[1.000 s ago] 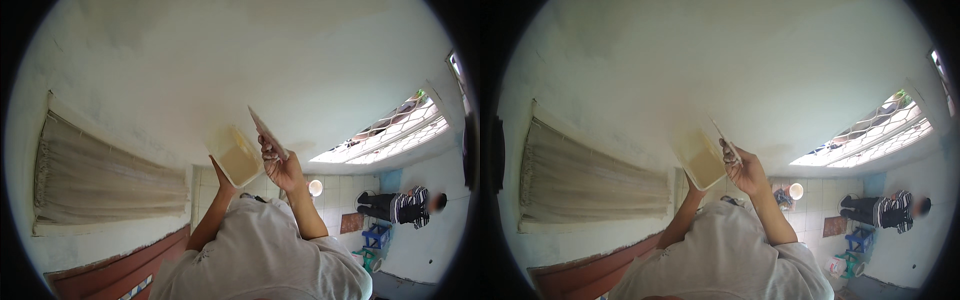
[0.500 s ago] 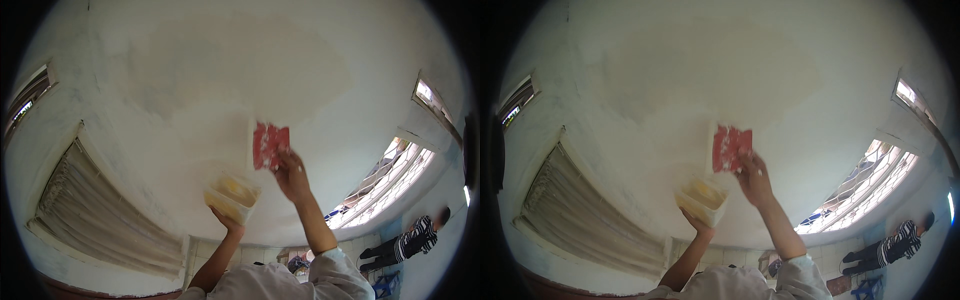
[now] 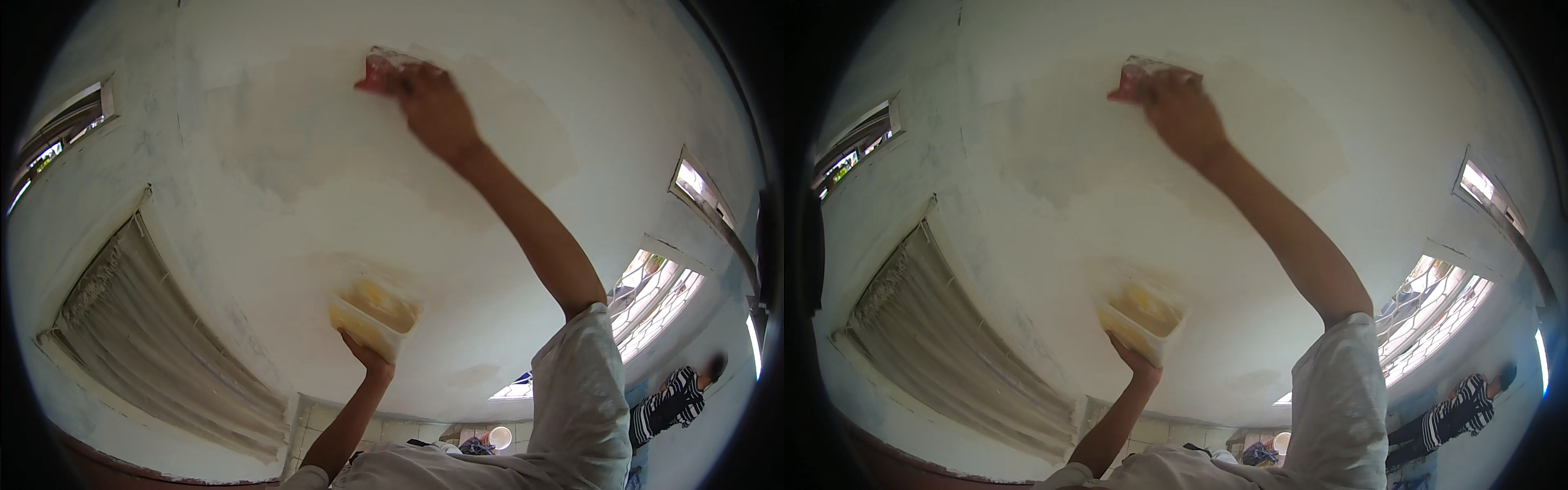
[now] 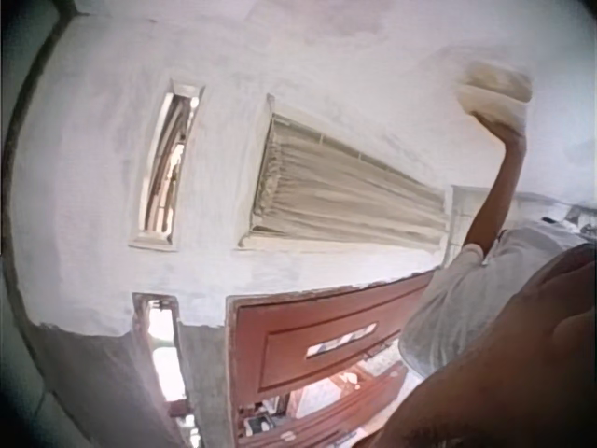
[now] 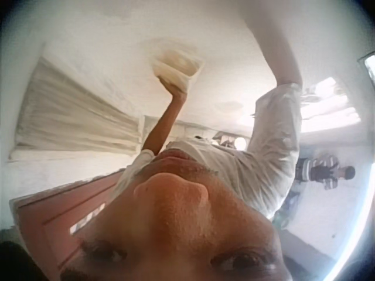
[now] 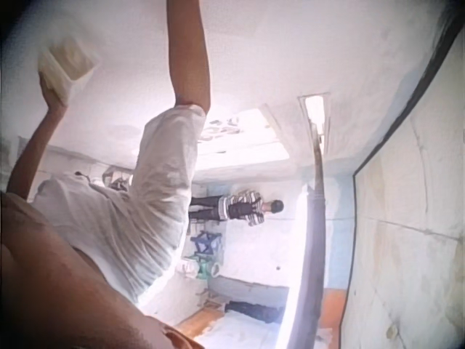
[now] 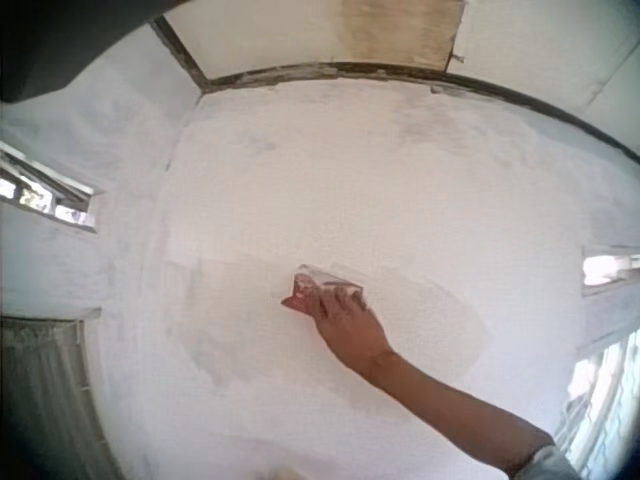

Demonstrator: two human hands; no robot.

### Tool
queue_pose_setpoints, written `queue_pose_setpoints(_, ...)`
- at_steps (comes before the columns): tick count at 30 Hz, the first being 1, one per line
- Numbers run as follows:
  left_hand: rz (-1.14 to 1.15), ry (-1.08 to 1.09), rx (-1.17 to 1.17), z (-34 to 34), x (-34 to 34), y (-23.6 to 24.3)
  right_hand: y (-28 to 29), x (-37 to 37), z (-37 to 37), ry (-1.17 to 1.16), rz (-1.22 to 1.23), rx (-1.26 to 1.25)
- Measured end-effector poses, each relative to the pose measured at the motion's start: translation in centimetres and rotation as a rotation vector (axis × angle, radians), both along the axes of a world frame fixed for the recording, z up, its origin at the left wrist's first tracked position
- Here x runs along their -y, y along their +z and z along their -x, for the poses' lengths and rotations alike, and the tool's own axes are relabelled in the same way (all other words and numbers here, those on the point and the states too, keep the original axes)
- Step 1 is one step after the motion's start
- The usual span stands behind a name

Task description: The person applies plaster to a ceiling using a scraper and a container of material.

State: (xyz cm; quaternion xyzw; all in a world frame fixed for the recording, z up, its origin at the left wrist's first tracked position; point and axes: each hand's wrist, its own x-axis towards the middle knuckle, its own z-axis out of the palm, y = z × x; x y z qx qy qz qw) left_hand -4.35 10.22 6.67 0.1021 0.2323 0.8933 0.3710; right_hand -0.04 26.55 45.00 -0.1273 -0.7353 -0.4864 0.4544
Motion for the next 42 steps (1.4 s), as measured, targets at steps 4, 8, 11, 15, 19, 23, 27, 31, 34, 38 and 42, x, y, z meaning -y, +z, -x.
queue_pose_setpoints(4, -0.017, -0.023, 0.046, 1.0, 0.6, -3.0, -11.5, -0.9, 2.4, 0.000, -0.128, 0.295)
queue_pose_setpoints(8, -0.029, -0.105, 0.090, 1.4, 1.6, -5.1, -20.2, 1.8, 1.5, 0.177, 0.240, 0.488)
queue_pose_setpoints(11, -0.046, -0.085, 0.050, 2.2, 2.7, -5.7, -19.7, 3.9, 0.7, 0.357, 0.450, 0.339)
queue_pose_setpoints(15, -0.028, -0.067, 0.084, 2.2, 3.2, -5.5, -9.6, 3.9, -1.1, 0.511, 0.366, -0.095)
queue_pose_setpoints(19, -0.020, -0.064, 0.023, 1.2, 2.6, -4.0, 0.3, 1.3, -4.6, 0.392, 0.192, -0.374)
queue_pose_setpoints(23, -0.017, -0.057, 0.077, 1.2, 1.1, -5.0, -1.9, -1.1, -2.0, 0.171, 0.146, -0.166)
queue_pose_setpoints(27, 0.026, -0.083, 0.117, 1.0, 1.1, -5.5, -13.7, -1.1, 1.8, -0.027, -0.025, 0.304)
queue_pose_setpoints(31, 0.048, -0.143, 0.175, 0.8, 1.7, -7.2, -22.0, 1.3, 1.7, 0.138, 0.169, 0.660)
queue_pose_setpoints(34, 0.045, -0.105, 0.149, 0.8, 2.3, -8.0, -20.4, 2.2, 1.4, 0.408, 0.456, 0.528)
queue_pose_setpoints(38, 0.029, -0.120, 0.162, 1.6, 2.4, -8.5, -7.1, 0.8, 0.8, 0.402, 0.217, 0.045)
queue_pose_setpoints(42, -0.007, -0.154, 0.175, 1.9, 2.0, -9.2, 0.9, 0.1, -0.7, 0.294, 0.137, -0.107)
